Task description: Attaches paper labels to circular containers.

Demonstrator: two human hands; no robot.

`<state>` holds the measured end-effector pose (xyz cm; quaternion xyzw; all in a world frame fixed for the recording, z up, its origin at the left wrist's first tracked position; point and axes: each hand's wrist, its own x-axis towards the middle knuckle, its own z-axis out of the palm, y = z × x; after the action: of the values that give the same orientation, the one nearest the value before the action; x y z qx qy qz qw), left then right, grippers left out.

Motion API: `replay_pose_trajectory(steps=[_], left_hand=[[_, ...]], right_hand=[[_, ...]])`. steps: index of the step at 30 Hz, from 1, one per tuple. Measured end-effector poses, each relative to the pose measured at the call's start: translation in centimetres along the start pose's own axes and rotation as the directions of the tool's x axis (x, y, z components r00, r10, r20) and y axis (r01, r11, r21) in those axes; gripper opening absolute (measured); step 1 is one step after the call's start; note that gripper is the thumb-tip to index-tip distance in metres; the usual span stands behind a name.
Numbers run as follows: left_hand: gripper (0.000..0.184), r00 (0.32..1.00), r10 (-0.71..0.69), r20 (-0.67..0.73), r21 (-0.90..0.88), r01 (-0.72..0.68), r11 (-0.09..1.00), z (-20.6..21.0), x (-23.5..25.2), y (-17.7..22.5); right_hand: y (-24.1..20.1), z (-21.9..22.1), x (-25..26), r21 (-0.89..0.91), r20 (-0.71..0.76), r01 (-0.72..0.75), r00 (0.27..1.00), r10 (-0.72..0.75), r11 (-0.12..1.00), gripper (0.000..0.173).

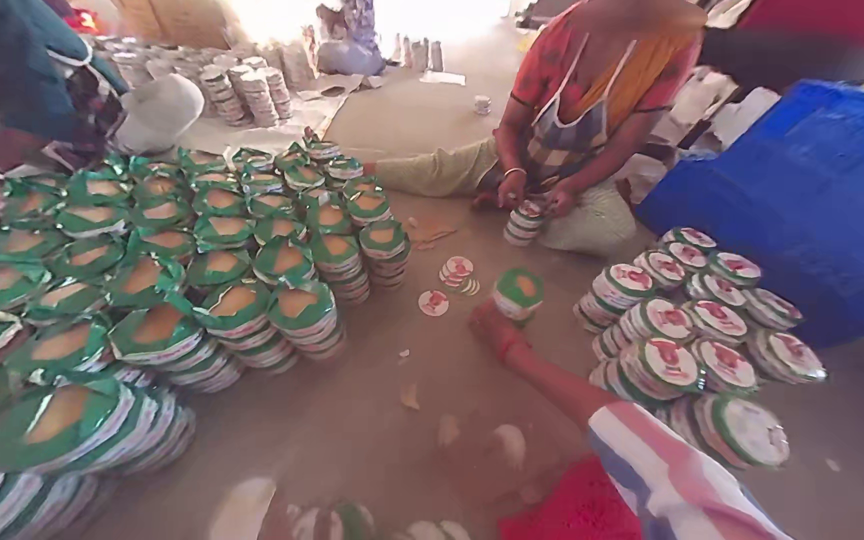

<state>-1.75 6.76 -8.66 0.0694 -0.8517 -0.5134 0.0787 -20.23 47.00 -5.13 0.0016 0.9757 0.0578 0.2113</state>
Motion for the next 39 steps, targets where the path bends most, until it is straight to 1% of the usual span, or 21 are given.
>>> replay_pose_trajectory(steps=[1,2,4,5,8,11,12,14,16,17,18,19,20,21,23,25,27,32,35,37,39], left_hand=[[0.070,1.000,0.017,0.007,0.021,-0.018,1.000,-0.1,0.0,0.6],[0.069,0.999,0.041,0.001,0.056,-0.041,0.998,-0.1,0.1,0.9],[0.068,0.996,0.086,-0.015,0.109,-0.084,0.991,0.0,0.4,1.3],[0.068,0.994,0.103,-0.026,0.113,-0.099,0.989,0.3,0.7,1.3],[0.068,0.992,0.112,-0.058,0.099,-0.106,0.989,1.2,1.4,1.2],[0.071,0.998,0.050,-0.048,0.050,-0.047,0.998,1.7,2.4,1.1],[0.071,1.000,0.011,-0.027,0.019,-0.010,1.000,1.8,2.9,1.3],[0.074,0.994,-0.096,0.048,-0.076,0.100,0.992,1.8,4.6,1.9],[0.075,0.950,-0.260,0.175,-0.229,0.296,0.927,2.0,7.3,3.2],[0.073,0.920,-0.320,0.225,-0.313,0.379,0.871,2.2,9.1,4.0],[0.066,0.901,-0.355,0.250,-0.406,0.430,0.806,2.6,11.0,4.6],[0.059,0.887,-0.380,0.262,-0.476,0.461,0.749,3.1,12.9,5.1],[0.059,0.879,-0.393,0.270,-0.540,0.476,0.694,3.4,14.9,5.7],[0.061,0.879,-0.389,0.275,-0.593,0.473,0.652,3.7,16.9,6.0],[0.066,0.879,-0.384,0.284,-0.660,0.470,0.586,4.4,20.2,5.9],[0.066,0.879,-0.387,0.279,-0.660,0.468,0.588,5.1,22.5,5.3],[0.066,0.875,-0.375,0.306,-0.657,0.480,0.582,5.5,22.9,5.1],[0.067,0.890,-0.272,0.367,-0.659,0.455,0.599,4.8,20.7,5.0],[0.068,0.864,-0.265,0.428,-0.558,0.483,0.675,3.4,16.2,5.3],[0.070,0.842,-0.280,0.462,-0.480,0.502,0.719,3.0,11.5,5.0],[0.075,0.813,-0.272,0.514,-0.447,0.525,0.724,2.6,6.3,4.2]], right_hand=[[0.5,-0.3,0.9,0.034,-0.030,-0.046,0.998,0.047,0.998,0.055],[1.1,-0.1,2.1,0.090,-0.104,-0.077,0.991,0.087,0.993,0.049],[2.3,0.1,4.2,0.107,-0.169,-0.086,0.980,0.103,0.991,0.048],[3.1,0.2,5.0,0.064,-0.178,-0.089,0.979,0.099,0.994,0.049],[5.1,-0.2,6.7,-0.077,-0.119,-0.113,0.987,0.104,0.991,0.058],[5.7,-0.5,8.1,-0.090,-0.145,-0.160,0.979,0.146,0.983,0.058],[4.7,-1.0,8.2,-0.081,-0.137,-0.201,0.972,0.189,0.976,0.057],[0.0,-3.3,7.2,0.046,-0.135,-0.242,0.960,0.246,0.969,0.049],[-6.5,-7.3,5.4,0.155,-0.065,-0.111,0.990,0.123,0.982,0.043],[-9.4,-9.4,4.7,0.283,-0.023,-0.021,0.999,0.028,0.959,0.047],[-11.8,-10.9,4.1,0.457,-0.016,0.081,0.996,-0.083,0.886,0.057],[-13.8,-11.3,3.7,0.658,-0.045,0.163,0.983,-0.178,0.735,0.064],[-15.3,-11.1,3.3,0.805,-0.083,0.192,0.973,-0.214,0.561,0.071],[-16.7,-10.7,3.9,0.893,-0.091,0.174,0.973,-0.213,0.415,0.081],[-19.6,-10.4,5.7,0.974,-0.036,0.077,0.981,-0.190,0.212,0.093],[-22.1,-11.7,6.9,0.999,0.033,-0.023,0.969,-0.244,0.046,0.087],[-22.8,-11.1,7.6,1.000,-0.009,0.004,0.968,-0.250,-0.023,0.077],[-21.8,-9.0,5.3,0.998,-0.063,0.064,0.972,-0.227,-0.005,0.064],[-21.0,-5.7,3.4,0.999,-0.031,0.027,0.967,-0.252,-0.020,0.066],[-20.4,-4.4,-1.0,0.993,0.032,-0.061,0.964,-0.265,-0.099,0.058],[-19.4,-2.3,-5.5,0.987,0.031,-0.078,0.950,-0.311,-0.142,0.057]])
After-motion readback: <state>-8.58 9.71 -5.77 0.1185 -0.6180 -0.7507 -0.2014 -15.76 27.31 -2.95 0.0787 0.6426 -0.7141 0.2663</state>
